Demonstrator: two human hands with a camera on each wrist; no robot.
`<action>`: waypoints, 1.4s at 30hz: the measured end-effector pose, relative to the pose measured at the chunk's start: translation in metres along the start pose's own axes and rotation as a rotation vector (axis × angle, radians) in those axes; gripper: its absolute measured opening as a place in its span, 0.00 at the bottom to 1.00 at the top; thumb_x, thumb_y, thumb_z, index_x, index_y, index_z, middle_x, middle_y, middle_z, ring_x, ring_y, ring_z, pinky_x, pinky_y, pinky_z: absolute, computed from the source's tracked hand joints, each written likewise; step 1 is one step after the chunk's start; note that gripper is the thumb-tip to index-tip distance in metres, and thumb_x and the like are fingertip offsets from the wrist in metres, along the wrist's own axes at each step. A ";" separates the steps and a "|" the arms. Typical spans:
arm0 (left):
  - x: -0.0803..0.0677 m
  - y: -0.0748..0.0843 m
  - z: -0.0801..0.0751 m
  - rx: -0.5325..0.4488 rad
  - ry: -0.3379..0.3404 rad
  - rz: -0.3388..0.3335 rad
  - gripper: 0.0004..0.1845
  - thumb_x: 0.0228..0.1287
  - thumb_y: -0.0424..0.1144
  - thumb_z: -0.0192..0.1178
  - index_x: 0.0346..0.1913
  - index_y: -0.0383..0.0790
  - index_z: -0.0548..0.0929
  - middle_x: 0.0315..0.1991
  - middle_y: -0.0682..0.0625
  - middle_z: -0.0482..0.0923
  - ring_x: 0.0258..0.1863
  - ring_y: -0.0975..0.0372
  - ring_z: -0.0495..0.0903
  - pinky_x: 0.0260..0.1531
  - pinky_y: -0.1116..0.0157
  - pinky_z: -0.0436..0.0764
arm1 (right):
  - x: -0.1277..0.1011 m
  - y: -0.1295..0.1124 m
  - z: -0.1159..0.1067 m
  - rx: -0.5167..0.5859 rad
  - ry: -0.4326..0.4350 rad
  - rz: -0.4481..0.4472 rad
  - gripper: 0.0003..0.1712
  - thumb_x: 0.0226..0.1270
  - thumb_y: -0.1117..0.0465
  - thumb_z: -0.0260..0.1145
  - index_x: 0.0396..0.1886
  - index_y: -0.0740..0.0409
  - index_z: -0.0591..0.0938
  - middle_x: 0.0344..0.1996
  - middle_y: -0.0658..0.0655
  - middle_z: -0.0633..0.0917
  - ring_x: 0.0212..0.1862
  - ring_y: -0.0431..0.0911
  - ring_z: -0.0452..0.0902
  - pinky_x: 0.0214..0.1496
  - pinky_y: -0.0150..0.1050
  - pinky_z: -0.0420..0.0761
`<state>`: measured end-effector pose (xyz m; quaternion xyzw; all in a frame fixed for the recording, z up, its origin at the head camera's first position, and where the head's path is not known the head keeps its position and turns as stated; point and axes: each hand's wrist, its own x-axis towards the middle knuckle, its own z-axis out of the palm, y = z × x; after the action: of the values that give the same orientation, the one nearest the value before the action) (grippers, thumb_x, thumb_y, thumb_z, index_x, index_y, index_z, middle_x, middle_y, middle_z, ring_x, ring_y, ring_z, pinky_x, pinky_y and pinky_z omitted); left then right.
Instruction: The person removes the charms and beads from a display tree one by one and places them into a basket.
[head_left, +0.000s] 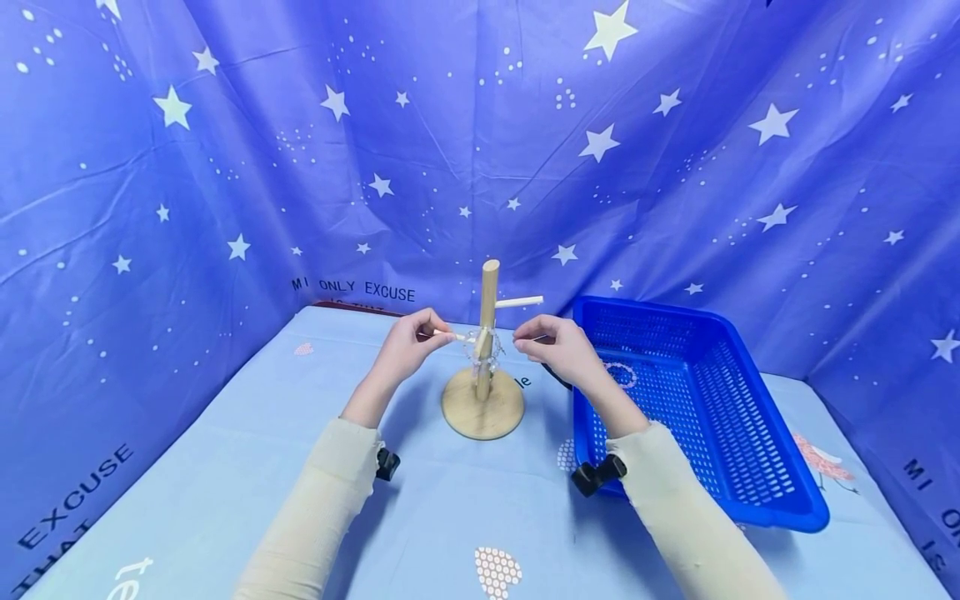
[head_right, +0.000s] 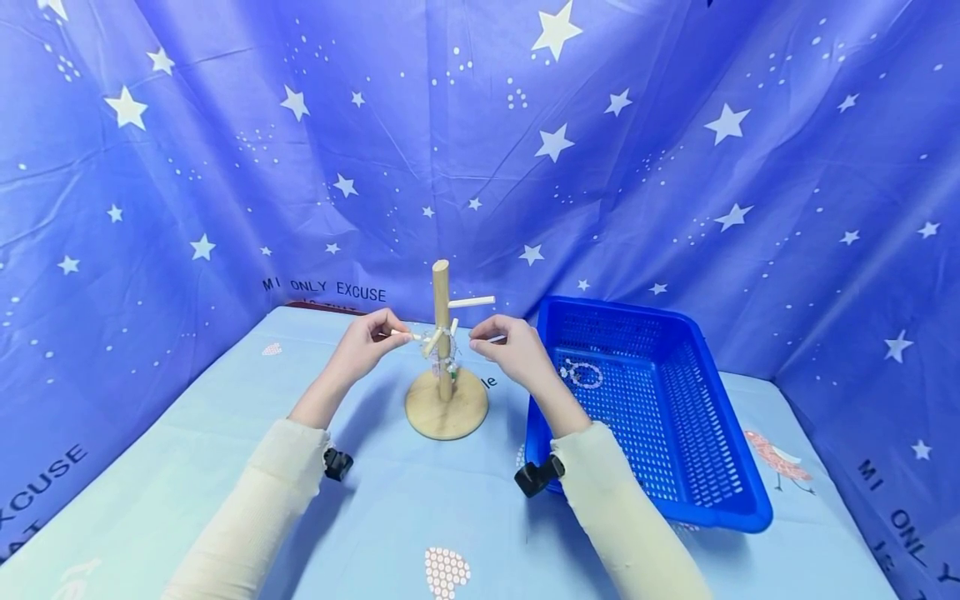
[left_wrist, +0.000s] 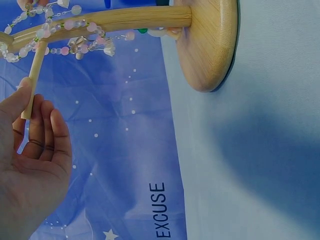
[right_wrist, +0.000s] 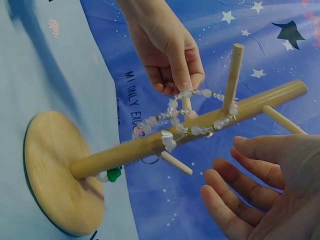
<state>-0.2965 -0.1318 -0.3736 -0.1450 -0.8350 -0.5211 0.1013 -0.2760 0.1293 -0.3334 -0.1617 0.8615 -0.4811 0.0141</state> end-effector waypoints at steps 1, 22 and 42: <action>0.000 0.000 0.000 0.001 0.000 0.000 0.06 0.64 0.34 0.66 0.38 0.33 0.81 0.35 0.42 0.82 0.30 0.62 0.74 0.29 0.70 0.74 | 0.000 0.000 0.001 0.005 -0.006 0.003 0.15 0.70 0.59 0.66 0.50 0.63 0.83 0.48 0.64 0.87 0.48 0.53 0.86 0.51 0.47 0.86; 0.000 0.000 0.000 -0.004 0.002 0.001 0.06 0.64 0.33 0.66 0.38 0.33 0.82 0.34 0.42 0.82 0.30 0.63 0.74 0.29 0.71 0.74 | 0.001 -0.015 0.022 0.035 -0.052 -0.004 0.14 0.68 0.61 0.67 0.47 0.66 0.83 0.50 0.66 0.86 0.49 0.56 0.86 0.49 0.42 0.87; 0.000 0.001 0.001 -0.021 0.007 0.021 0.06 0.63 0.32 0.67 0.37 0.32 0.82 0.35 0.39 0.83 0.28 0.64 0.75 0.29 0.72 0.74 | -0.008 -0.024 0.025 0.086 -0.019 -0.062 0.08 0.68 0.64 0.67 0.43 0.64 0.84 0.45 0.64 0.87 0.44 0.56 0.87 0.46 0.42 0.87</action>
<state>-0.2959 -0.1310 -0.3734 -0.1528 -0.8275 -0.5293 0.1082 -0.2577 0.0996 -0.3272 -0.1920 0.8344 -0.5165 0.0143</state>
